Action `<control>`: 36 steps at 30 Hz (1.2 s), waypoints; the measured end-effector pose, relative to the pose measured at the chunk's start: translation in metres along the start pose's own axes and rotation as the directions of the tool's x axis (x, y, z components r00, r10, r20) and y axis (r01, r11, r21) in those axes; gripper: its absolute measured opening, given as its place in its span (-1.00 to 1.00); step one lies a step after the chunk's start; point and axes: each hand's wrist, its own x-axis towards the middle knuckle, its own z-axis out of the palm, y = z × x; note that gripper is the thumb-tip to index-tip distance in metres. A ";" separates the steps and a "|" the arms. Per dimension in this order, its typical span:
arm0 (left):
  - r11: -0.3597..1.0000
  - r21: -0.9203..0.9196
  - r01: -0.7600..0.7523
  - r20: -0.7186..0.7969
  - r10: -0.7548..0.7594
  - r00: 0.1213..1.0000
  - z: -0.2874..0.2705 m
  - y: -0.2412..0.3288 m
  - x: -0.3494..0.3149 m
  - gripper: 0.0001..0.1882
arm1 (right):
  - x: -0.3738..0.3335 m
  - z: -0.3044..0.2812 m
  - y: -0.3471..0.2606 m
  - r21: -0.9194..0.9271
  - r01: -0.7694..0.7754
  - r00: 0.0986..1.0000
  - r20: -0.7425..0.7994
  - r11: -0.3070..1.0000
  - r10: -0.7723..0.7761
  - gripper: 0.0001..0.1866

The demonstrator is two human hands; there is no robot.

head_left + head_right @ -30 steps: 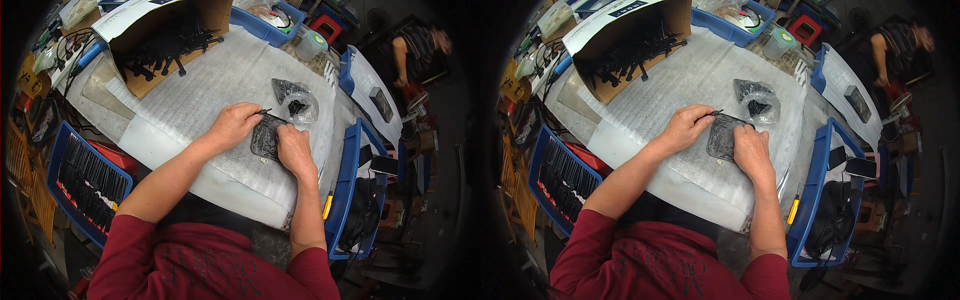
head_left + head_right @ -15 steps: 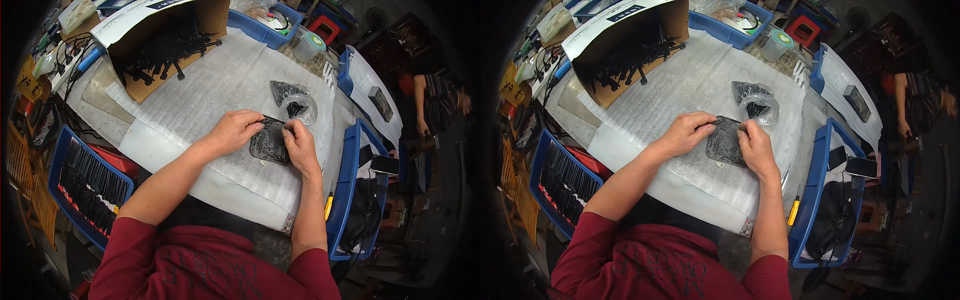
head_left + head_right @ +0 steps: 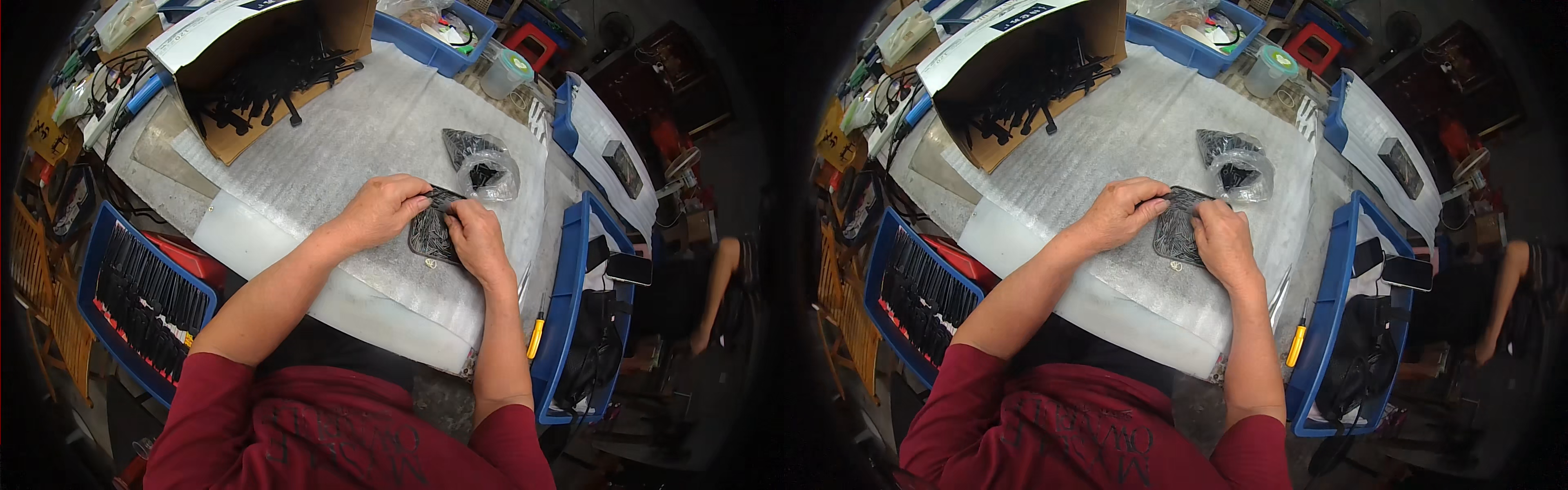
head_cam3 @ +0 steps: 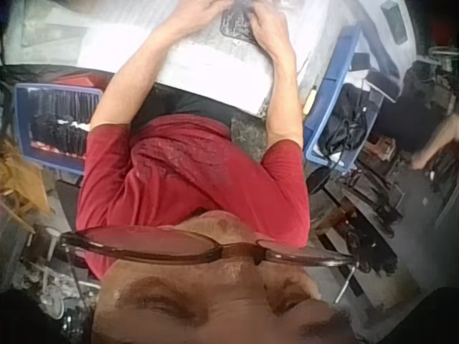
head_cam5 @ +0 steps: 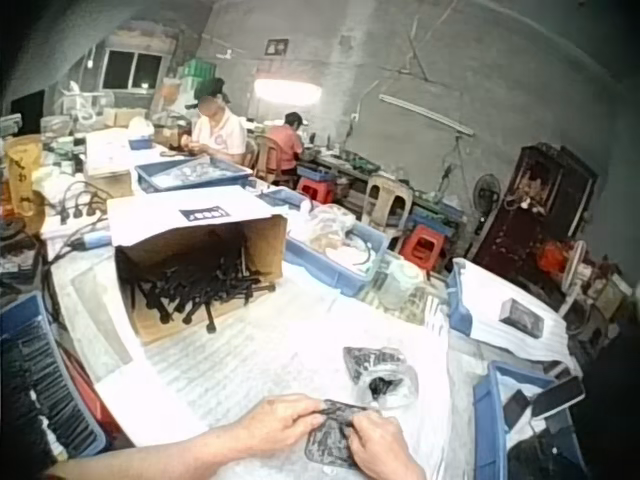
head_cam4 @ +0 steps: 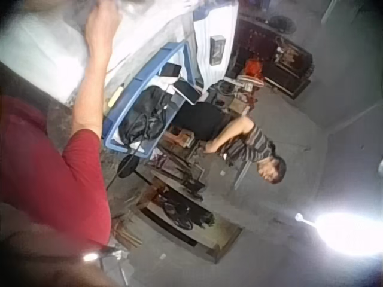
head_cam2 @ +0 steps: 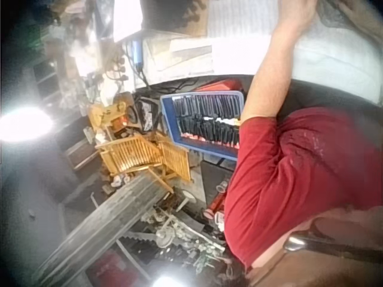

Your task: The person assembles components by taking black plastic pieces from a box, inserting small metal pins into them by hand, and placing the finished pieces into a tray.

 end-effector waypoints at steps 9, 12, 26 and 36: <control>0.998 0.017 -0.062 -0.028 0.062 0.998 0.003 -0.003 0.000 -0.83 | 0.004 0.008 -0.006 -0.178 0.011 0.997 0.071 0.984 0.002 -0.94; 0.999 0.015 -0.038 -0.004 0.038 0.999 0.002 0.000 0.000 -0.83 | 0.007 0.007 -0.011 -0.252 0.013 0.993 0.117 0.968 0.018 -0.95; 1.000 -0.019 -0.011 0.012 0.012 1.000 0.000 0.000 0.000 -0.84 | 0.007 -0.007 -0.008 0.111 -0.099 0.995 0.034 0.989 0.096 -0.93; 0.998 -0.061 -0.009 0.045 0.012 0.999 -0.001 0.004 0.000 -0.84 | 0.001 -0.012 0.003 0.664 -0.243 0.969 0.132 0.707 0.210 -0.84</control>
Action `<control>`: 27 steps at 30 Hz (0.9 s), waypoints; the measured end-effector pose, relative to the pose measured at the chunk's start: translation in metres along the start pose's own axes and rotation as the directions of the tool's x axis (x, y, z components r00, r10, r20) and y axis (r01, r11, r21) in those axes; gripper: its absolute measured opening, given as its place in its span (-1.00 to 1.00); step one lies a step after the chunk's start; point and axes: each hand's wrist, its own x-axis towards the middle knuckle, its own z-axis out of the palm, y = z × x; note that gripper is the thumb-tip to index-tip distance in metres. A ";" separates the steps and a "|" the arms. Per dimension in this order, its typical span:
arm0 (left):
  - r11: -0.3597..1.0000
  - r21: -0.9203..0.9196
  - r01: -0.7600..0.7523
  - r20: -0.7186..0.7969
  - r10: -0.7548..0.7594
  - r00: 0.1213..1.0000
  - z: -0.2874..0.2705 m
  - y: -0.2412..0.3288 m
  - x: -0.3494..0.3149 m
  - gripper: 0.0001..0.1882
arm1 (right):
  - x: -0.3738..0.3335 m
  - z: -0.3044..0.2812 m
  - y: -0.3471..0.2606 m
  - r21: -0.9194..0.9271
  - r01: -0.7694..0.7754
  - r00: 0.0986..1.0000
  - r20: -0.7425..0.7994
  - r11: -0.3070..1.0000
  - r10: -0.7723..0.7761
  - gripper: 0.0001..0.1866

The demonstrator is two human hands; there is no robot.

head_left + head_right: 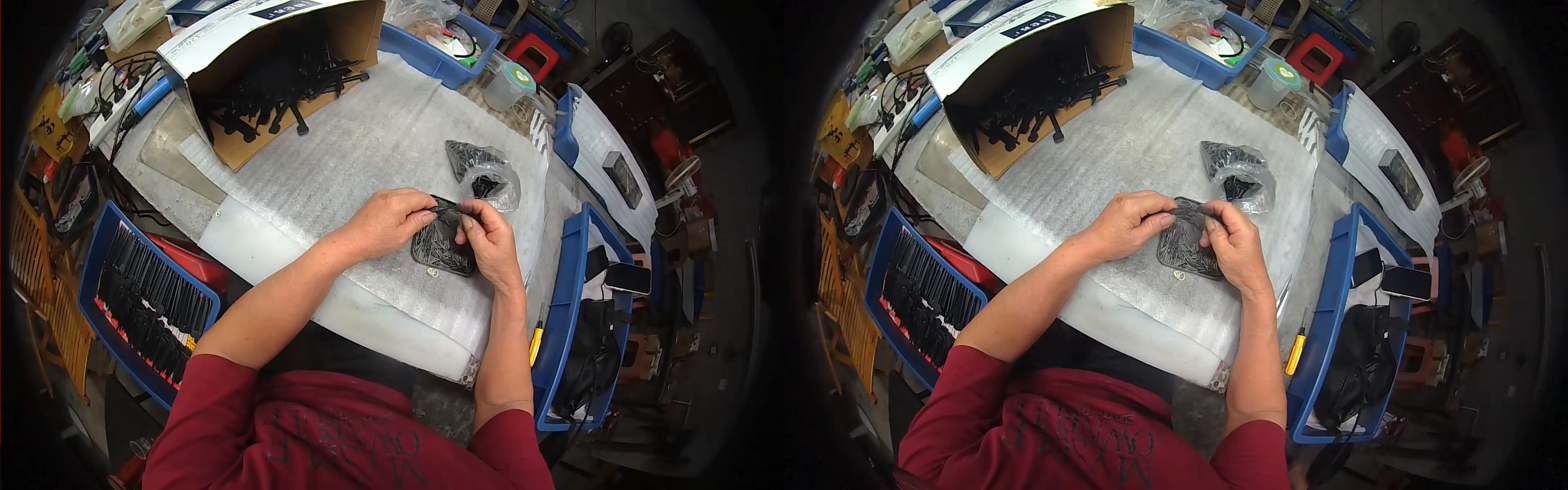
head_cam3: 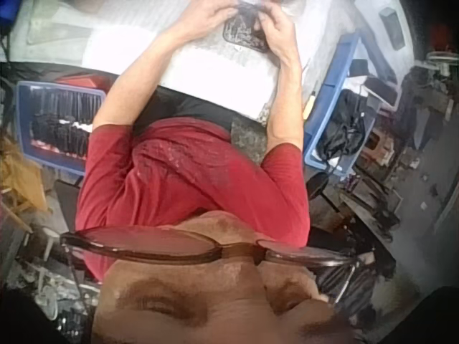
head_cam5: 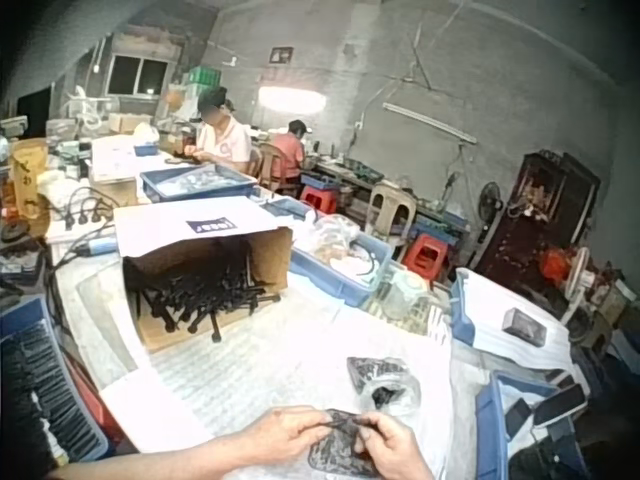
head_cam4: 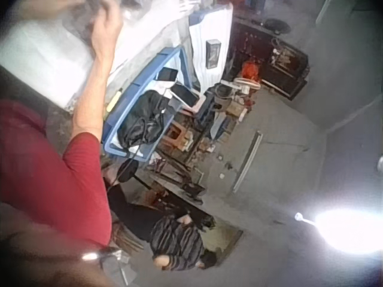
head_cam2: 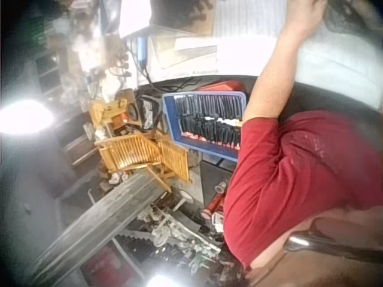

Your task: The person assembles components by taking black plastic pieces from a box, inserting small metal pins into them by hand, and placing the finished pieces into a tray.

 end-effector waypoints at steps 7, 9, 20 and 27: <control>0.997 0.020 -0.073 0.010 0.073 0.997 0.001 -0.003 -0.001 -0.84 | -0.001 0.001 -0.004 0.356 0.037 0.999 -0.019 0.934 -0.033 -0.93; 0.997 0.003 -0.076 0.027 0.076 0.997 0.002 -0.002 -0.001 -0.84 | -0.002 0.002 -0.006 0.385 0.049 0.999 -0.032 0.922 -0.040 -0.93; 0.994 -0.007 -0.112 0.025 0.112 0.993 0.002 -0.002 -0.001 -0.85 | -0.004 0.011 -0.008 0.328 0.045 0.999 -0.025 0.944 -0.039 -0.89; 0.989 0.003 -0.148 0.015 0.148 0.989 0.003 -0.002 -0.001 -0.87 | -0.004 0.010 -0.007 0.302 0.051 0.999 -0.025 0.952 -0.046 -0.89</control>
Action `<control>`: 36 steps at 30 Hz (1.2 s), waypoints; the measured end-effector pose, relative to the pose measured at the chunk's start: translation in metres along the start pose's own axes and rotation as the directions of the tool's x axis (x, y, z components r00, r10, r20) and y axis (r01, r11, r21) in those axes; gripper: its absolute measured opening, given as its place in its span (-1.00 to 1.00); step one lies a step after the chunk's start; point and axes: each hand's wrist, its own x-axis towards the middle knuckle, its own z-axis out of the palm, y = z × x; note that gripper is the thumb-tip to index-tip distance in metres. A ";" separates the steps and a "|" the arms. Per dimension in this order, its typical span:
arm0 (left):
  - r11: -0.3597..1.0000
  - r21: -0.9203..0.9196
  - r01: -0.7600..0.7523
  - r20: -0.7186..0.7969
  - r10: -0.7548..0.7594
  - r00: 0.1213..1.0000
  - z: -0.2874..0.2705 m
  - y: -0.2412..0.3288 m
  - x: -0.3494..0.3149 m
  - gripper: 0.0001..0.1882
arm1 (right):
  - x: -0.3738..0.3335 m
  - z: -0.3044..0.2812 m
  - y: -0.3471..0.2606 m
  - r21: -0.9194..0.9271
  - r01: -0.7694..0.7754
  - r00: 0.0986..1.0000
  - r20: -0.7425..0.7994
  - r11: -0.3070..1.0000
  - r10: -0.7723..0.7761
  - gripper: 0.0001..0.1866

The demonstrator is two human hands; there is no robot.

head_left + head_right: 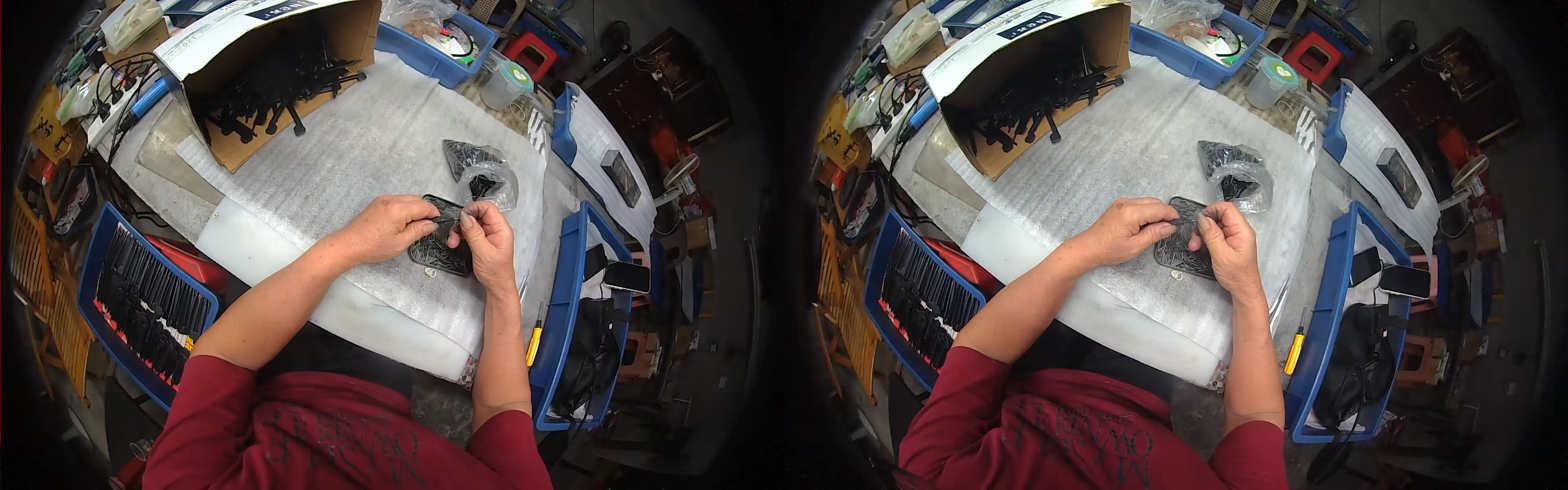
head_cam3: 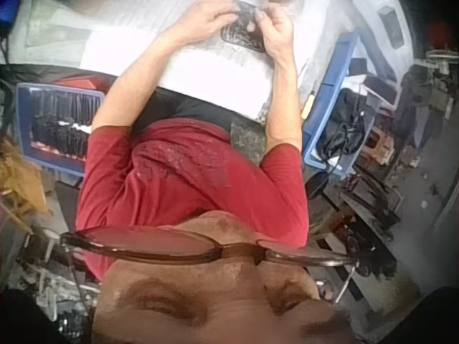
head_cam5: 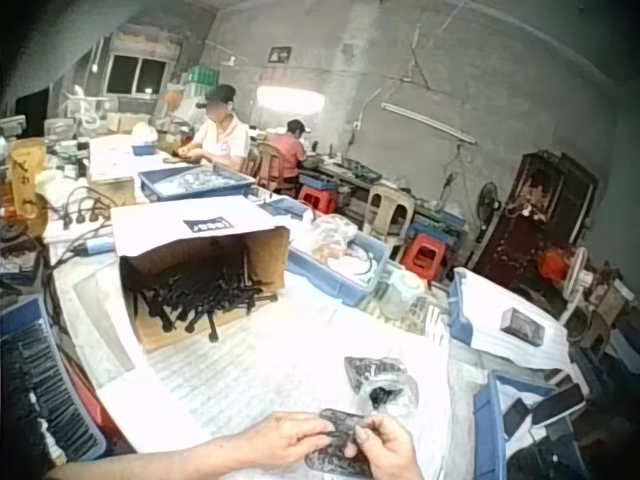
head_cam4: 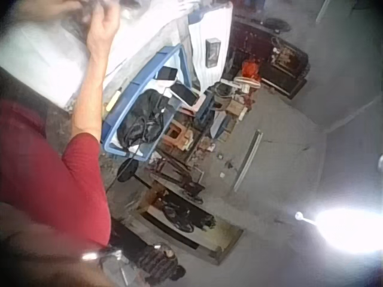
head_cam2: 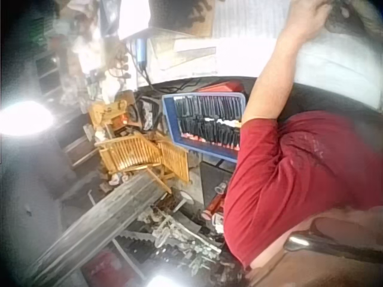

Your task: The person assembles components by taking black plastic pieces from a box, inserting small metal pins into them by hand, and placing the finished pieces into a tray.

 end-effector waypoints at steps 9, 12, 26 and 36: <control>0.996 0.081 -0.035 0.009 0.034 0.999 -0.001 0.001 -0.002 -0.87 | -0.001 0.005 0.003 -0.133 -0.001 0.999 -0.047 0.991 -0.005 -0.92; 0.994 0.098 -0.049 -0.010 0.051 0.999 0.001 -0.002 -0.003 -0.86 | -0.002 0.010 0.004 -0.176 -0.002 0.998 -0.060 0.984 -0.009 -0.92; 0.999 0.027 0.047 -0.040 -0.046 0.998 0.001 -0.003 0.000 -0.85 | 0.004 -0.009 0.003 -0.024 0.124 0.962 -0.243 0.992 -0.126 -0.89; 0.994 0.033 0.100 -0.038 -0.099 0.994 -0.003 -0.006 -0.002 -0.82 | 0.018 -0.037 0.010 -0.307 -0.108 0.902 -0.431 0.946 -0.037 -0.86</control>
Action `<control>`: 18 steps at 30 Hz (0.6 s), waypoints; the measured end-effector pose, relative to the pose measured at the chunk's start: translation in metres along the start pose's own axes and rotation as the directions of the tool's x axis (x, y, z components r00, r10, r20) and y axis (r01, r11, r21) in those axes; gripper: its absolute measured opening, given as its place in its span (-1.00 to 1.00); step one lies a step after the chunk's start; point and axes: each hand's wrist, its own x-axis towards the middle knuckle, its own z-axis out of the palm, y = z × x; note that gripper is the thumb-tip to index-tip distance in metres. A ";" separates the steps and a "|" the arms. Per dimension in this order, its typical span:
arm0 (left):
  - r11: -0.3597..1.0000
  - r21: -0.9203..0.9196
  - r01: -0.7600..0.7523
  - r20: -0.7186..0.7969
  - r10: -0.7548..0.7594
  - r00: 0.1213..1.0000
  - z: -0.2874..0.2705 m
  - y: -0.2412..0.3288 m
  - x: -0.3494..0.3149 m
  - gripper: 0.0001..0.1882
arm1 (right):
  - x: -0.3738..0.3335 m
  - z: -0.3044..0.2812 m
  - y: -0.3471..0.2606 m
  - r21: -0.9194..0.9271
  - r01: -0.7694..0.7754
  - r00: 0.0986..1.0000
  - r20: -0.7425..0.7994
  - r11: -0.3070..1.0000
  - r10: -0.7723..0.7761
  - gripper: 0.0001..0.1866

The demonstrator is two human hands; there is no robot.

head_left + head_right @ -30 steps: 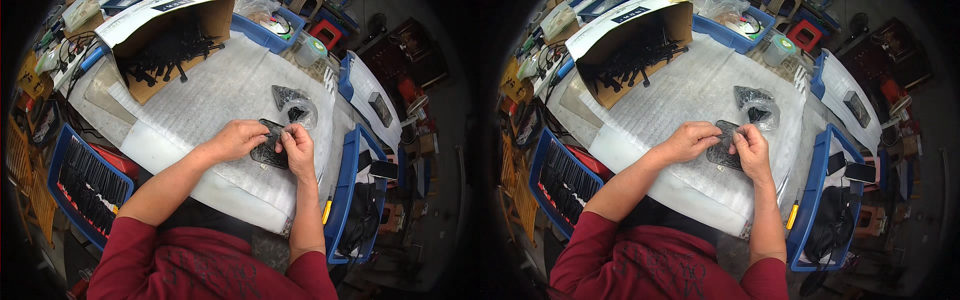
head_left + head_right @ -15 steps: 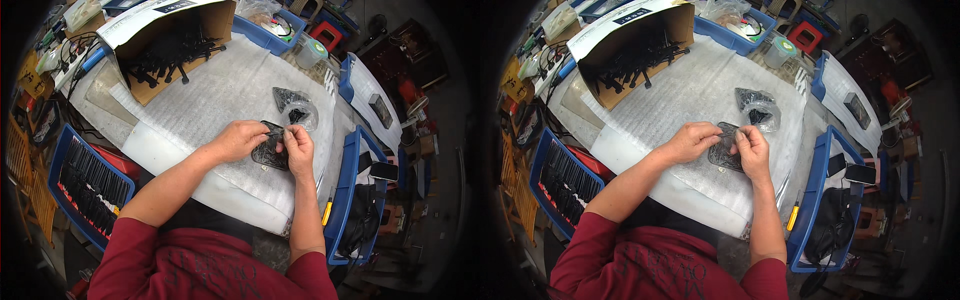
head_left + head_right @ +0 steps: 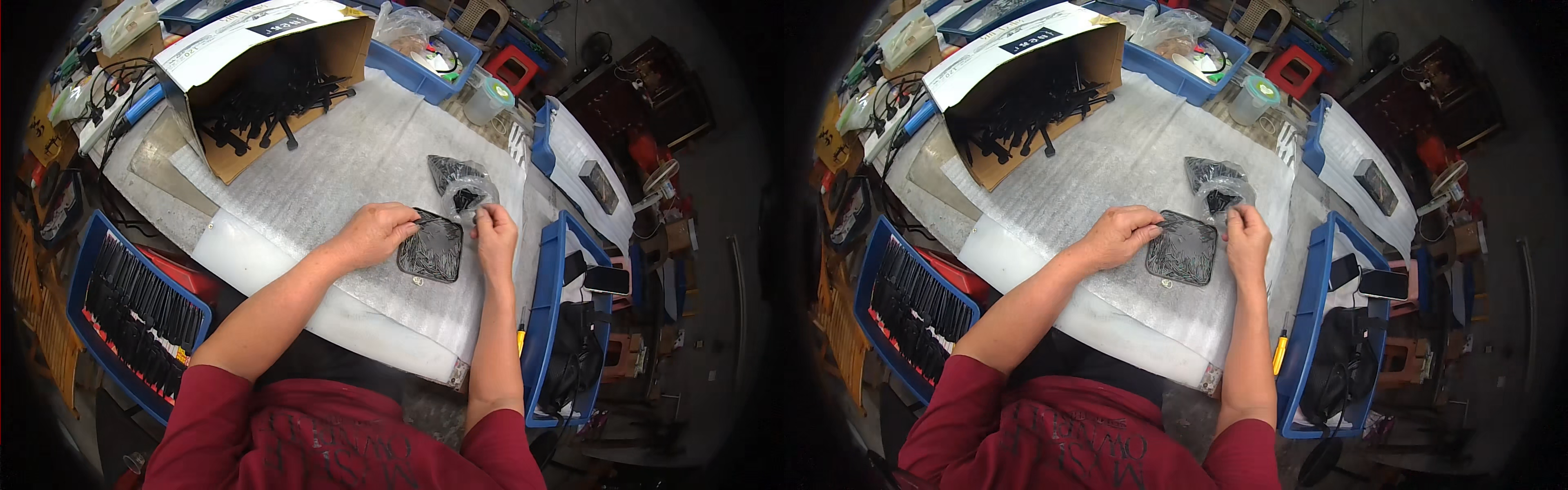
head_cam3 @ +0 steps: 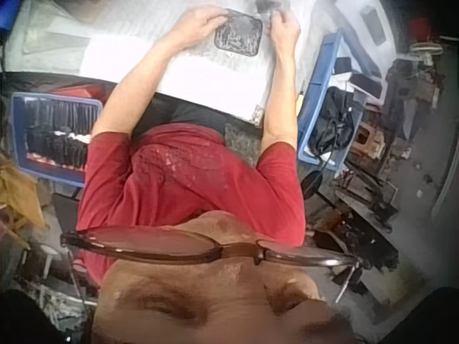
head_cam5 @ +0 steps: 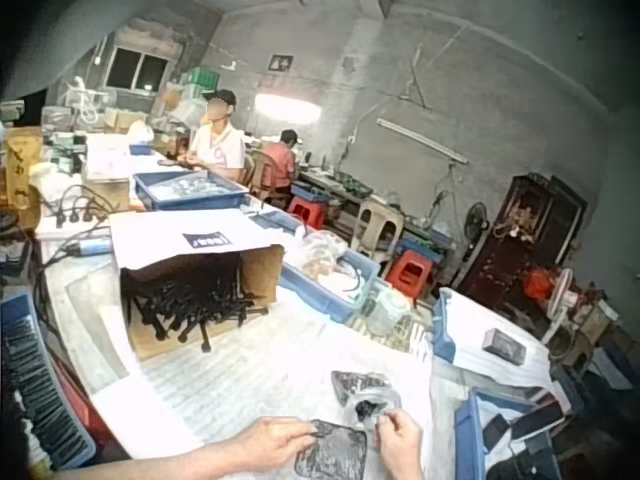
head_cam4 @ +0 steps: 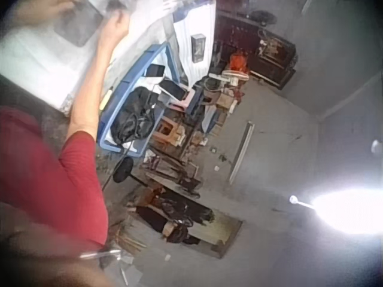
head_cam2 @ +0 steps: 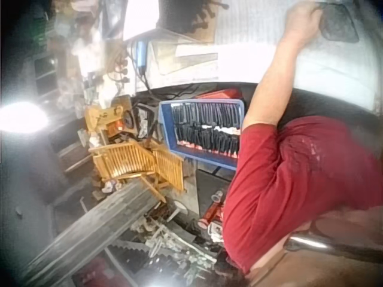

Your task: The person assembles components by taking black plastic pieces from a box, inserting small metal pins into them by hand, and placing the finished pieces into a tray.

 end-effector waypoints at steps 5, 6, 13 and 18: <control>1.000 0.001 -0.008 -0.003 0.008 1.000 0.001 0.000 0.001 -0.82 | 0.016 0.008 0.006 -0.659 0.299 0.951 0.152 0.690 -0.267 -0.81; 1.000 0.001 -0.022 -0.012 0.022 1.000 0.002 0.000 0.002 -0.82 | 0.019 0.009 0.006 -0.731 0.346 0.931 0.189 0.588 -0.313 -0.80; 1.000 -0.001 -0.012 -0.011 0.012 1.000 0.000 -0.001 0.001 -0.82 | 0.028 0.025 -0.014 -0.878 0.175 0.980 0.201 0.446 0.010 -0.75; 1.000 -0.007 -0.003 -0.022 0.002 1.000 0.001 -0.004 0.000 -0.82 | 0.028 0.025 -0.006 -0.883 0.190 0.980 0.200 0.428 -0.023 -0.77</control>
